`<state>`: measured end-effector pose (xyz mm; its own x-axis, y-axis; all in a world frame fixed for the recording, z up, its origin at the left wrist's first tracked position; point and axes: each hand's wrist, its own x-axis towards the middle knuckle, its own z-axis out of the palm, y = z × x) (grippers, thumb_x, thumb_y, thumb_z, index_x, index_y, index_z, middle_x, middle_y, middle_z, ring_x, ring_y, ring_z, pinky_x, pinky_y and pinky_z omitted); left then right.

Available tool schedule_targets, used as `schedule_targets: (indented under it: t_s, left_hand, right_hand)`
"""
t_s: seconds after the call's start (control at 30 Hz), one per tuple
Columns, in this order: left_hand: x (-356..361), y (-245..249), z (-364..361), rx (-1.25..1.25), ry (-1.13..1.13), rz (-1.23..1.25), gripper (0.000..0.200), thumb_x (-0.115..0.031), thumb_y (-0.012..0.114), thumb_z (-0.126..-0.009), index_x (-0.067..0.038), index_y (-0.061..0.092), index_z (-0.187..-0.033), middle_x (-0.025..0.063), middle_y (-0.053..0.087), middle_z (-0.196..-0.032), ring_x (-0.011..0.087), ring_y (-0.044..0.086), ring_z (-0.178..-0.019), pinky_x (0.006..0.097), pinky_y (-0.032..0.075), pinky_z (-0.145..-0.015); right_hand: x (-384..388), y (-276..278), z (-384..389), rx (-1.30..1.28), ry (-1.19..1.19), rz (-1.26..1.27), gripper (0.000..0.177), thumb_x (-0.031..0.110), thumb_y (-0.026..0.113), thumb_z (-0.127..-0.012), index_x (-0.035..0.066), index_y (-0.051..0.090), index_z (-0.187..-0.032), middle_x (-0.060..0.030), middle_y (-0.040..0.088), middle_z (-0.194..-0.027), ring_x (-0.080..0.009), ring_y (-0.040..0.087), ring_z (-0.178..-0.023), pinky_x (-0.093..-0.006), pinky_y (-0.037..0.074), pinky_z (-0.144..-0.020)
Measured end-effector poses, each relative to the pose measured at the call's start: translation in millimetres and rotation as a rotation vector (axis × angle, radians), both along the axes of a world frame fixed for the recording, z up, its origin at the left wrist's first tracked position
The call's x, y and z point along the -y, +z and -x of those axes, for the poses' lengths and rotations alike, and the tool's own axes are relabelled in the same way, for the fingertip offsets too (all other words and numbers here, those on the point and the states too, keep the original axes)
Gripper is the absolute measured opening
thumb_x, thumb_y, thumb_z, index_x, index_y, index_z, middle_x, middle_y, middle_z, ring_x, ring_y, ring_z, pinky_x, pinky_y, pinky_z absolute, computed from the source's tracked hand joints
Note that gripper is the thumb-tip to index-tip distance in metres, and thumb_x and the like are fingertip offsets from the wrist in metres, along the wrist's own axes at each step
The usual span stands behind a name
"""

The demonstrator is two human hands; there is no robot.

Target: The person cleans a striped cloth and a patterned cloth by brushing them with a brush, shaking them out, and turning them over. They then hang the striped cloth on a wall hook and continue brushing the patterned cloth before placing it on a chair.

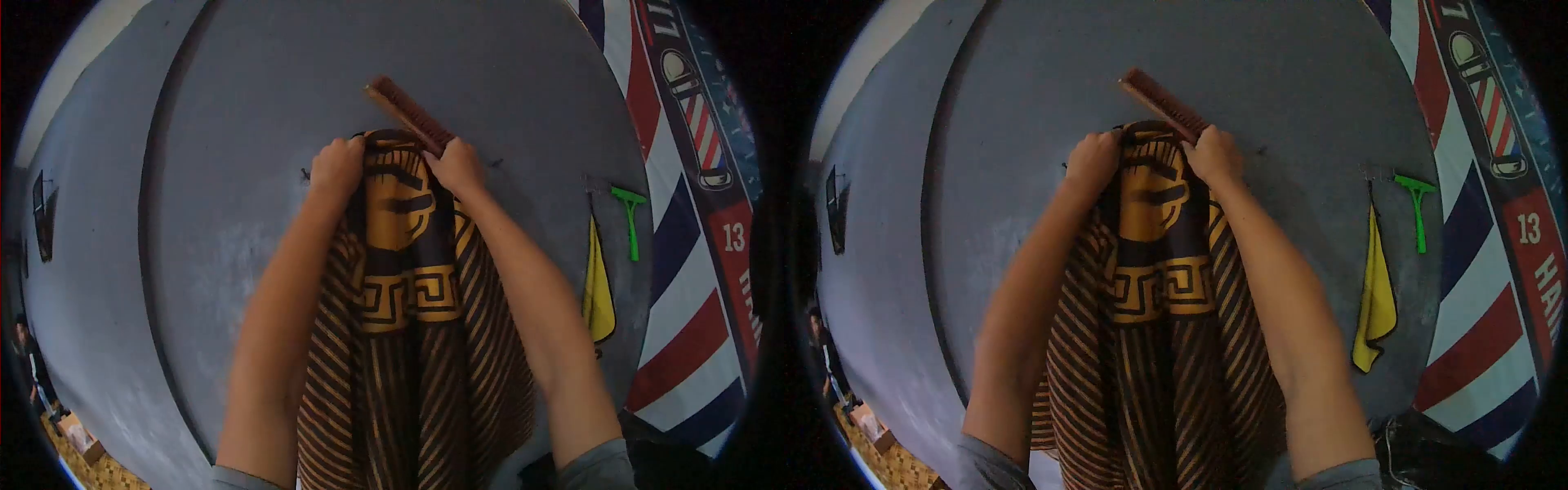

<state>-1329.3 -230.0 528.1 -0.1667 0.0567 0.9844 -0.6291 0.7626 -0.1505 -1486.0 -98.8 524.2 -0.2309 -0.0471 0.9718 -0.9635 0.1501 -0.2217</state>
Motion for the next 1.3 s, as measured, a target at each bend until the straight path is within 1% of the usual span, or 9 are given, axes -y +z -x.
schedule_targets:
  t_s: [0.37,0.47,0.67,0.7,0.77,0.87,1.03,1.13,1.3]
  left_hand:
    - [-6,4,11,-0.074,-0.092,-0.353,0.040,-0.034,0.047,-0.089,0.001,0.063,-0.098,0.0242,0.063,-0.101,0.0406,0.061,-0.096,0.0475,0.049,-0.084]
    - [3,-4,17,0.028,-0.134,-0.386,0.042,-0.035,0.047,-0.090,0.002,0.062,-0.100,0.0267,0.061,-0.103,0.0439,0.058,-0.097,0.0479,0.048,-0.084]
    - [-14,-41,23,0.088,-0.491,-0.555,0.047,-0.035,0.039,-0.095,0.006,0.058,-0.104,0.0318,0.056,-0.108,0.0480,0.051,-0.104,0.0482,0.042,-0.088]
    - [-16,-56,29,0.036,-0.619,-0.494,0.048,-0.036,0.037,-0.096,0.007,0.056,-0.108,0.0312,0.056,-0.109,0.0464,0.051,-0.106,0.0465,0.042,-0.090]
    - [-17,-95,38,-0.079,-0.863,-0.369,0.050,-0.037,0.034,-0.098,0.007,0.052,-0.115,0.0300,0.056,-0.112,0.0433,0.051,-0.110,0.0433,0.040,-0.093]
    - [-23,-131,31,0.029,-1.239,-0.662,0.054,-0.040,0.031,-0.100,0.003,0.043,-0.129,0.0252,0.056,-0.118,0.0374,0.050,-0.117,0.0388,0.037,-0.097]
    - [-56,-223,18,0.035,-0.977,-0.675,0.056,-0.036,0.038,-0.099,-0.002,0.028,-0.142,0.0223,0.052,-0.127,0.0325,0.046,-0.124,0.0362,0.035,-0.100]
    - [-64,-279,24,0.007,-0.955,-0.541,0.060,-0.032,0.044,-0.097,-0.002,0.022,-0.144,0.0240,0.041,-0.137,0.0326,0.040,-0.129,0.0376,0.034,-0.102]
    - [-73,-383,23,0.049,-0.906,-0.780,0.068,-0.025,0.056,-0.090,0.000,0.021,-0.143,0.0281,0.033,-0.140,0.0389,0.037,-0.129,0.0417,0.034,-0.102]
  right_hand:
    - [14,21,10,0.245,0.118,-0.139,0.056,0.041,0.069,-0.075,-0.002,0.061,-0.108,-0.0219,0.063,-0.109,-0.0361,0.061,-0.102,-0.0414,0.049,-0.085]
    - [16,13,10,0.239,0.261,-0.121,0.053,0.034,0.064,-0.078,-0.011,0.059,-0.106,-0.0221,0.065,-0.099,-0.0311,0.063,-0.096,-0.0372,0.048,-0.082]
    - [30,-31,8,0.336,0.636,-0.206,0.043,0.028,0.059,-0.084,-0.009,0.059,-0.105,-0.0124,0.065,-0.097,-0.0197,0.062,-0.085,-0.0342,0.048,-0.076]
    - [7,-42,-14,0.351,0.480,-0.357,0.038,0.026,0.054,-0.087,-0.008,0.059,-0.105,-0.0084,0.063,-0.092,-0.0147,0.057,-0.080,-0.0315,0.046,-0.071]
    - [10,-76,-22,0.354,0.700,-0.354,0.036,0.024,0.052,-0.088,-0.007,0.058,-0.106,-0.0077,0.062,-0.089,-0.0144,0.056,-0.078,-0.0310,0.045,-0.070]
    - [18,-123,-12,0.316,0.722,-0.427,0.032,0.020,0.051,-0.087,-0.006,0.057,-0.104,-0.0095,0.063,-0.087,-0.0178,0.058,-0.076,-0.0335,0.046,-0.069]
    - [-1,-208,-10,0.165,0.373,-0.572,0.030,0.014,0.057,-0.082,-0.008,0.055,-0.102,-0.0238,0.064,-0.087,-0.0343,0.063,-0.080,-0.0406,0.048,-0.069]
    - [8,-252,-9,0.092,0.213,-0.637,0.021,0.013,0.067,-0.075,-0.007,0.062,-0.081,-0.0270,0.063,-0.082,-0.0399,0.063,-0.080,-0.0439,0.052,-0.069]
    - [3,-329,-14,0.014,0.276,-0.497,0.051,0.009,0.065,-0.073,0.001,0.048,-0.121,-0.0262,0.060,-0.091,-0.0412,0.061,-0.073,-0.0462,0.050,-0.064]
